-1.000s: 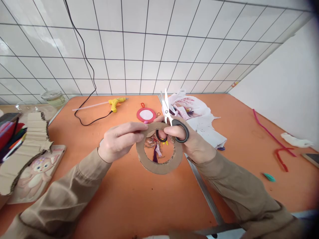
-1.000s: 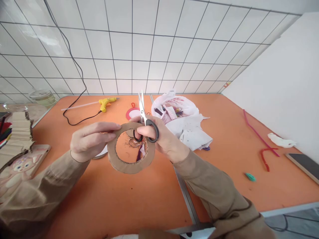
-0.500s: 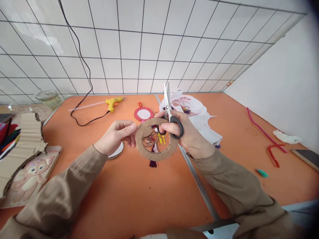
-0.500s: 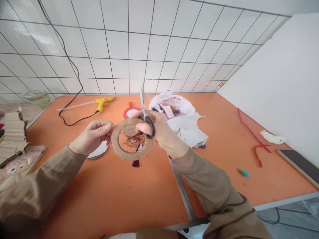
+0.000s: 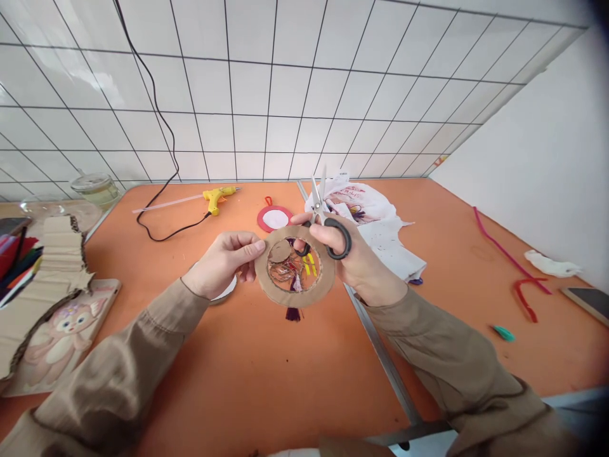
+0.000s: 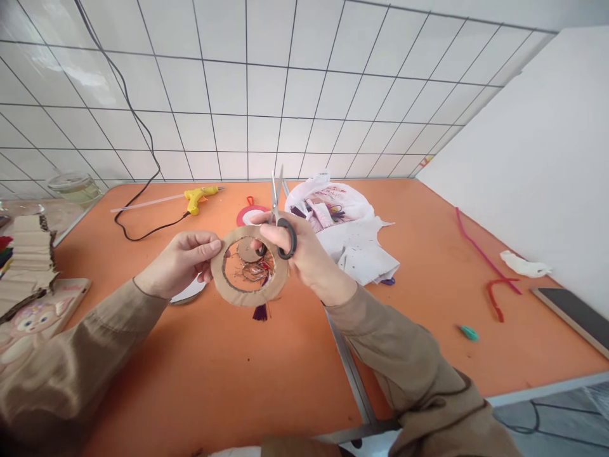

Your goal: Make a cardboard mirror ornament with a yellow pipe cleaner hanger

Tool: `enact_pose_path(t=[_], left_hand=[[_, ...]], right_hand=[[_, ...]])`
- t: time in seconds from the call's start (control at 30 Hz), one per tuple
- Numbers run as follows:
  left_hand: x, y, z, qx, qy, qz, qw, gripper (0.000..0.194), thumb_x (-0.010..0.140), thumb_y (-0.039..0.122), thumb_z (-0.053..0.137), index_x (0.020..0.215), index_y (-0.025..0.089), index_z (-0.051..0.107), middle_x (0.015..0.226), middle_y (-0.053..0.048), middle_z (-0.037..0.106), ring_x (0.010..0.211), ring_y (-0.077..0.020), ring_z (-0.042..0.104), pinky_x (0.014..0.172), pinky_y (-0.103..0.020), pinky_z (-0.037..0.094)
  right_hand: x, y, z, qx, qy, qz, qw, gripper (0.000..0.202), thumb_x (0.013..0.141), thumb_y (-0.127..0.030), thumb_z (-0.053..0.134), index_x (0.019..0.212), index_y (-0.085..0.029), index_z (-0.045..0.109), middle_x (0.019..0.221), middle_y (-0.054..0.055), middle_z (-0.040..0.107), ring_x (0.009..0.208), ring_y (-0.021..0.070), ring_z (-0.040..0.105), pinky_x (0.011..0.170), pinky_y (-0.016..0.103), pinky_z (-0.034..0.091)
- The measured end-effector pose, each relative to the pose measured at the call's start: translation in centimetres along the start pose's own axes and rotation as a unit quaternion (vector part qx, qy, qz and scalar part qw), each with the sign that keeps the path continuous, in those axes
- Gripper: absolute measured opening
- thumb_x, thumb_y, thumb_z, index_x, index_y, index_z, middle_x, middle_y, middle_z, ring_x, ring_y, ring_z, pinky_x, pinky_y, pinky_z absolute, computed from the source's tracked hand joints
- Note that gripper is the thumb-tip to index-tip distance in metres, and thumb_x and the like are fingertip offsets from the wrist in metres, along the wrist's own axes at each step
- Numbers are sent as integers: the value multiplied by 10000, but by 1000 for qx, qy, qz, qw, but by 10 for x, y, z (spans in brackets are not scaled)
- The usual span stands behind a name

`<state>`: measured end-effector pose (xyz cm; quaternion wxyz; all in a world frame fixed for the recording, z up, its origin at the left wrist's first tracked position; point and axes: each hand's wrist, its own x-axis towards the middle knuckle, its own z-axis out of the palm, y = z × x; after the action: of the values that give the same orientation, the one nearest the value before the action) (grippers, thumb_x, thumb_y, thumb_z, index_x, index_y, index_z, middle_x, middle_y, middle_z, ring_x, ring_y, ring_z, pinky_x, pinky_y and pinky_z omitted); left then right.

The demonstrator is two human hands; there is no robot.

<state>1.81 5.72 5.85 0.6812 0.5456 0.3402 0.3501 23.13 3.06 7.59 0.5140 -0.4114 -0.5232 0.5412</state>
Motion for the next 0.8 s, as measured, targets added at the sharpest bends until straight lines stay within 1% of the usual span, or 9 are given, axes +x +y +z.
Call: enact_pose_path(t=[0.07, 0.2, 0.3, 0.4, 0.5, 0.6, 0.7, 0.8], left_hand=[[0, 0, -1, -1, 15, 7, 1000, 419, 690, 487, 835, 598, 141, 618, 493, 11, 578, 393, -64, 508, 364, -167, 350], [1, -1, -3, -7, 40, 38, 998, 391, 714, 466, 820, 611, 136, 637, 506, -9, 615, 423, -85, 556, 406, -179, 431], [3, -4, -4, -9, 69, 60, 996, 355, 729, 443, 812, 650, 132, 661, 534, -31, 659, 464, -108, 615, 450, -190, 492], [5, -6, -5, -21, 88, 69, 994, 336, 721, 435, 820, 693, 131, 679, 589, -44, 697, 519, -131, 670, 471, -192, 523], [6, -7, -4, -32, 90, 69, 993, 342, 710, 437, 829, 697, 129, 679, 589, -44, 700, 534, -140, 686, 477, -193, 536], [6, -8, -5, -41, 85, 60, 994, 343, 705, 427, 834, 691, 120, 682, 595, -59, 713, 536, -140, 688, 485, -193, 541], [6, -9, -5, -51, 79, 45, 995, 339, 694, 421, 841, 683, 121, 684, 577, -66, 713, 510, -136, 674, 478, -192, 532], [6, -9, -6, -53, 75, 36, 995, 324, 681, 401, 847, 672, 124, 678, 562, -62, 704, 489, -130, 658, 461, -187, 513]], right_hand=[[3, 2, -3, 29, 22, -6, 999, 260, 740, -470, 716, 874, -249, 701, 748, 33, 674, 729, 214, 638, 656, 363, 494], [9, 5, -10, 35, 70, -13, 997, 265, 702, -485, 728, 813, -248, 685, 742, 23, 635, 708, 197, 598, 619, 343, 463], [12, 4, -11, 35, 70, -1, 997, 230, 673, -455, 727, 768, -259, 652, 700, 24, 625, 675, 202, 573, 579, 345, 428], [14, 4, -10, 33, 64, 7, 997, 166, 634, -382, 710, 723, -270, 628, 669, 23, 620, 629, 199, 539, 512, 333, 365], [18, 8, -9, 19, 98, 6, 995, 142, 606, -305, 697, 733, -260, 652, 646, 6, 605, 560, 162, 481, 456, 305, 301], [21, 13, -10, 15, 124, -6, 992, 137, 601, -270, 706, 725, -256, 651, 622, -14, 575, 515, 133, 439, 429, 288, 276], [22, 14, -11, 9, 134, -20, 991, 128, 593, -260, 712, 696, -259, 637, 588, -27, 534, 503, 128, 415, 414, 279, 267], [22, 13, -11, -6, 147, -41, 988, 128, 595, -252, 708, 713, -249, 657, 606, -24, 547, 530, 130, 434, 422, 274, 287]])
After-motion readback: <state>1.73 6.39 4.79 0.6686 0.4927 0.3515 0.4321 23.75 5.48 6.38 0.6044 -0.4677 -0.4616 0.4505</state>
